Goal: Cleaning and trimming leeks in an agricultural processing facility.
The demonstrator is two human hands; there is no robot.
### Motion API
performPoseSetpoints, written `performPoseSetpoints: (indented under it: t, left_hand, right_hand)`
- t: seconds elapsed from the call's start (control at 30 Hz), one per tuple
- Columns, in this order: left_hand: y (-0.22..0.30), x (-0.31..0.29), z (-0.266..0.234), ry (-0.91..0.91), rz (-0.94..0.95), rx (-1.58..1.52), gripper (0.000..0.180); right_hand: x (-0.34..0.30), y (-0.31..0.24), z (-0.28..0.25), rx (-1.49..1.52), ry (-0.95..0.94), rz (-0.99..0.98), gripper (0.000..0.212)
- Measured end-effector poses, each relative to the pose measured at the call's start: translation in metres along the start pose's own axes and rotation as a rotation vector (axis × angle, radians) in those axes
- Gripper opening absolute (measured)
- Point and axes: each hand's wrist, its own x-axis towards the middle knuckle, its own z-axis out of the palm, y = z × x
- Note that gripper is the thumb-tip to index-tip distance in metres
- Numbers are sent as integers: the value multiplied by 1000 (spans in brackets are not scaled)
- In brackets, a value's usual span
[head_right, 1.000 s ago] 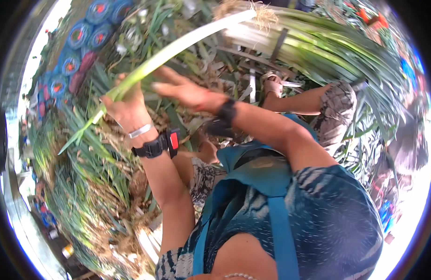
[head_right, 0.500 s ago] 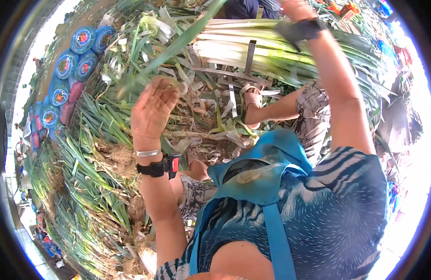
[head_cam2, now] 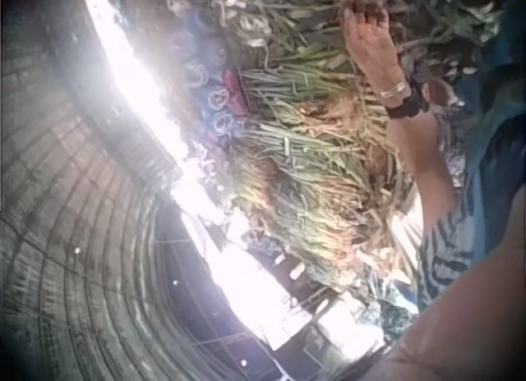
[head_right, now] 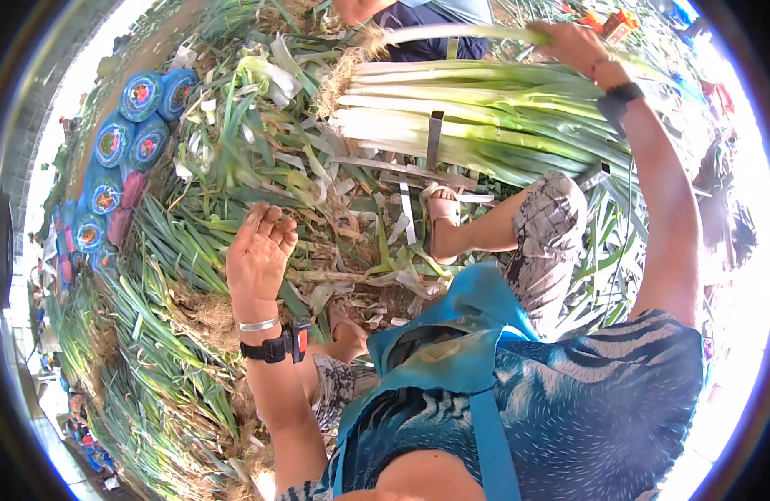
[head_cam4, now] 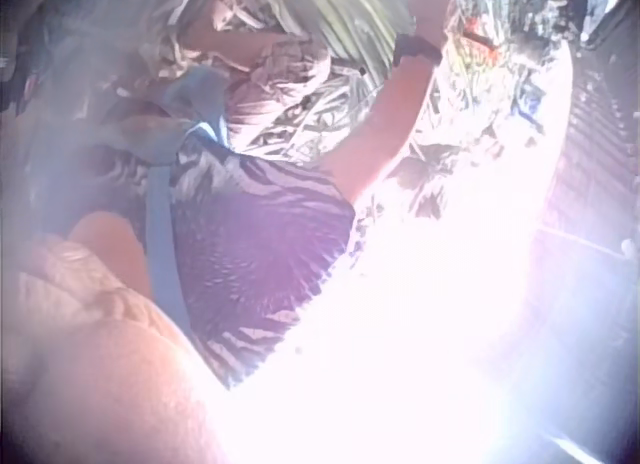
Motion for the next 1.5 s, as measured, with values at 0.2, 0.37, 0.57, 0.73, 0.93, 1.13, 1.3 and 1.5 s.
performPoseSetpoints:
  t: [0.2,0.37,0.57,0.73,0.93,1.13,1.3,1.5]
  left_hand:
    - [1,3,16,43,2,34,17]
    - [11,-2,17,170,54,52,17]
    - [13,6,15,239,109,59,18]
    - [9,20,8,165,88,0,22]
    - [5,24,31,152,72,98,23]
    - [-18,28,70,168,225,753,31]
    - [-21,38,75,-22,949,1569,60]
    - [-20,33,135,265,1094,2277,90]
  right_hand:
    - [18,-4,73,85,-163,-111,48]
    - [75,-20,116,149,-167,-182,44]
    - [132,-6,205,115,-228,-88,43]
    - [146,4,217,16,-364,-33,43]
    - [118,-18,160,46,-290,-5,42]
    - [77,-34,76,-3,-43,-190,39]
    - [5,-97,-5,305,6,-328,39]
    - [-79,-166,-71,519,-69,-513,36]
